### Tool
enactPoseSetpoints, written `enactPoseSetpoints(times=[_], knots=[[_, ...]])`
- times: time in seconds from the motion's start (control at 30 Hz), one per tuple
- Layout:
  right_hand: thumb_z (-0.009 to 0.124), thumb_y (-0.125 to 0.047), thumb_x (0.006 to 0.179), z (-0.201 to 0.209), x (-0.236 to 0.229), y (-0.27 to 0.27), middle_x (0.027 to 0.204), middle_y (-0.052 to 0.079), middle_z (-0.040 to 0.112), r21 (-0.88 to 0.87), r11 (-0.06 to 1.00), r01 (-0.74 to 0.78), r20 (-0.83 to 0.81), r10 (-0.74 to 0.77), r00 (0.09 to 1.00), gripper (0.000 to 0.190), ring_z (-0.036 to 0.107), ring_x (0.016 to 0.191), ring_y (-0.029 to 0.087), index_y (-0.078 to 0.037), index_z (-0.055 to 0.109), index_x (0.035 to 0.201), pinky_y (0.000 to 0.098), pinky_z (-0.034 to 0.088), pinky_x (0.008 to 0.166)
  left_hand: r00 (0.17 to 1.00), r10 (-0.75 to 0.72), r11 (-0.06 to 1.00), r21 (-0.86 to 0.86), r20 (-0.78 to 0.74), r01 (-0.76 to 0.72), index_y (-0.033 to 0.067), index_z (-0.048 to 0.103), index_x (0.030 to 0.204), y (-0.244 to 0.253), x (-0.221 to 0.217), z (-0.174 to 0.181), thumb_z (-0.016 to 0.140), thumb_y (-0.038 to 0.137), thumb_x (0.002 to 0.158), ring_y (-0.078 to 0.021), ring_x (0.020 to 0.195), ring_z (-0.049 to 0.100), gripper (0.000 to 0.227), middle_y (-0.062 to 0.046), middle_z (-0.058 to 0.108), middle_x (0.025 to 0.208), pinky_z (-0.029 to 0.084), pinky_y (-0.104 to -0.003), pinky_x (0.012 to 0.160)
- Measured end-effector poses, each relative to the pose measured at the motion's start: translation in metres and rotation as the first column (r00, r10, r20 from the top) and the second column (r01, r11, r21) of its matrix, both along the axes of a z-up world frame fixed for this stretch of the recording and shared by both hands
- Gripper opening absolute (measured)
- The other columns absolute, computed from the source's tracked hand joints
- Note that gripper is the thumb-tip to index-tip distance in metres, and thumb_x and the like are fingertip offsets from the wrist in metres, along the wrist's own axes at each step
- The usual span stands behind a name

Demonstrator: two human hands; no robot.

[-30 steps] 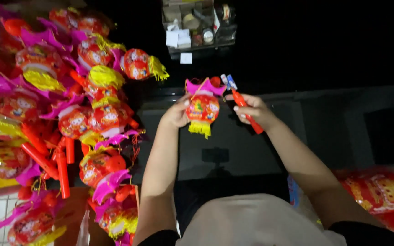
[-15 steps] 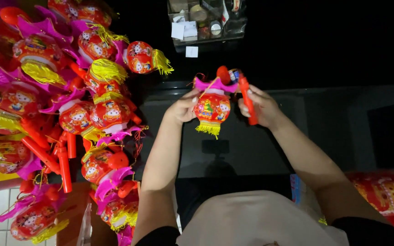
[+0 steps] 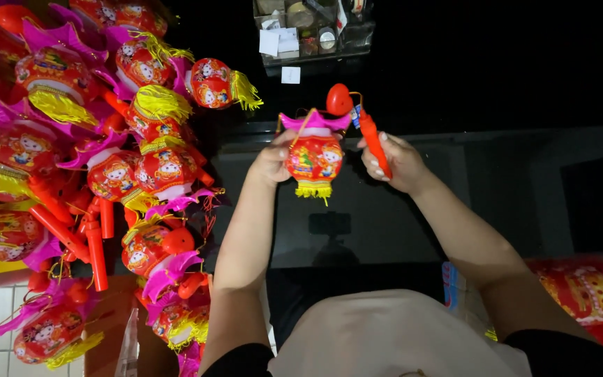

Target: Assembling small decorative lanterns by attaching plastic handles and inserting light components into the lantern bodies.

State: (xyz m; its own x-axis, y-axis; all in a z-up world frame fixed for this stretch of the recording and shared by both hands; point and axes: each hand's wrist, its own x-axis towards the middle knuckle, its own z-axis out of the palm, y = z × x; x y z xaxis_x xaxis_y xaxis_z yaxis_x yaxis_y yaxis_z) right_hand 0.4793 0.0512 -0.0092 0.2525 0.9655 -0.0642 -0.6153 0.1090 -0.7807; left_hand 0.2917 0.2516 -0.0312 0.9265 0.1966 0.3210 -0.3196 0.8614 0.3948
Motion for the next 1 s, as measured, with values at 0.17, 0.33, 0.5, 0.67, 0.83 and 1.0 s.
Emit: enactPoseSetpoints(times=[0.17,0.33,0.5,0.67,0.83,1.0], knots=[[0.045,-0.033,0.111,0.003,0.001,-0.001,0.062,0.011,0.047,-0.018,1.000,0.002,0.024,-0.001,1.000,0.043,0.044,0.040,0.016,0.008,0.053,0.118,0.0209,0.034,0.030,0.998,-0.026,1.000,-0.001,-0.050,0.026,-0.0075,0.062,0.123,0.002,0.004,-0.025,0.073,0.005,0.075,-0.0469,0.101,0.071,0.051,-0.034,0.067,0.116,0.060,-0.061,0.078],[0.049,-0.023,0.108,0.002,-0.003,-0.004,0.068,0.014,0.049,0.041,0.999,-0.036,0.010,0.035,0.999,0.039,0.048,0.044,0.016,0.008,0.049,0.130,0.0211,0.037,0.032,0.995,-0.051,0.997,0.046,-0.087,0.055,-0.0116,0.055,0.130,0.007,0.007,-0.041,0.074,0.008,0.072,-0.0445,0.093,0.073,0.064,-0.033,0.066,0.114,0.062,-0.058,0.072],[0.048,-0.029,0.108,-0.012,-0.003,-0.008,0.061,0.009,0.042,0.012,1.000,-0.029,0.055,0.029,0.998,0.044,0.039,0.039,0.013,0.008,0.048,0.133,0.0198,0.031,0.029,0.992,-0.029,0.999,0.029,-0.119,0.033,-0.0124,0.060,0.105,-0.011,0.000,0.052,0.073,0.000,0.071,-0.0442,0.082,0.073,0.038,-0.035,0.068,0.098,0.063,-0.055,0.063],[0.049,-0.028,0.108,0.008,-0.007,-0.006,0.061,0.009,0.046,0.042,0.999,-0.019,0.051,0.017,0.999,0.037,0.039,0.039,0.009,0.007,0.052,0.120,0.0179,0.031,0.029,0.992,-0.055,0.997,0.053,-0.117,0.062,-0.0130,0.061,0.115,-0.016,0.001,0.059,0.074,0.005,0.073,-0.0393,0.085,0.074,0.048,-0.030,0.069,0.102,0.064,-0.052,0.066],[0.050,-0.022,0.107,0.019,-0.012,-0.003,0.066,0.013,0.049,0.061,0.998,-0.023,0.050,0.019,0.999,0.034,0.043,0.043,0.010,0.009,0.050,0.122,0.0192,0.034,0.033,0.996,-0.047,0.997,0.050,-0.081,0.051,-0.0063,0.043,0.143,-0.008,0.004,0.046,0.075,0.008,0.074,-0.0470,0.102,0.070,0.078,-0.033,0.063,0.121,0.059,-0.063,0.079],[0.065,-0.020,0.098,-0.004,-0.002,-0.002,0.112,0.024,0.062,0.020,0.999,0.049,0.078,-0.050,0.996,0.038,0.065,0.083,0.025,0.007,0.056,0.122,0.0363,0.057,0.063,0.988,0.024,0.996,0.088,-0.152,-0.011,-0.0055,0.044,0.143,-0.010,0.002,0.021,0.074,0.004,0.074,-0.0370,0.101,0.073,0.076,-0.029,0.065,0.119,0.064,-0.049,0.077]])
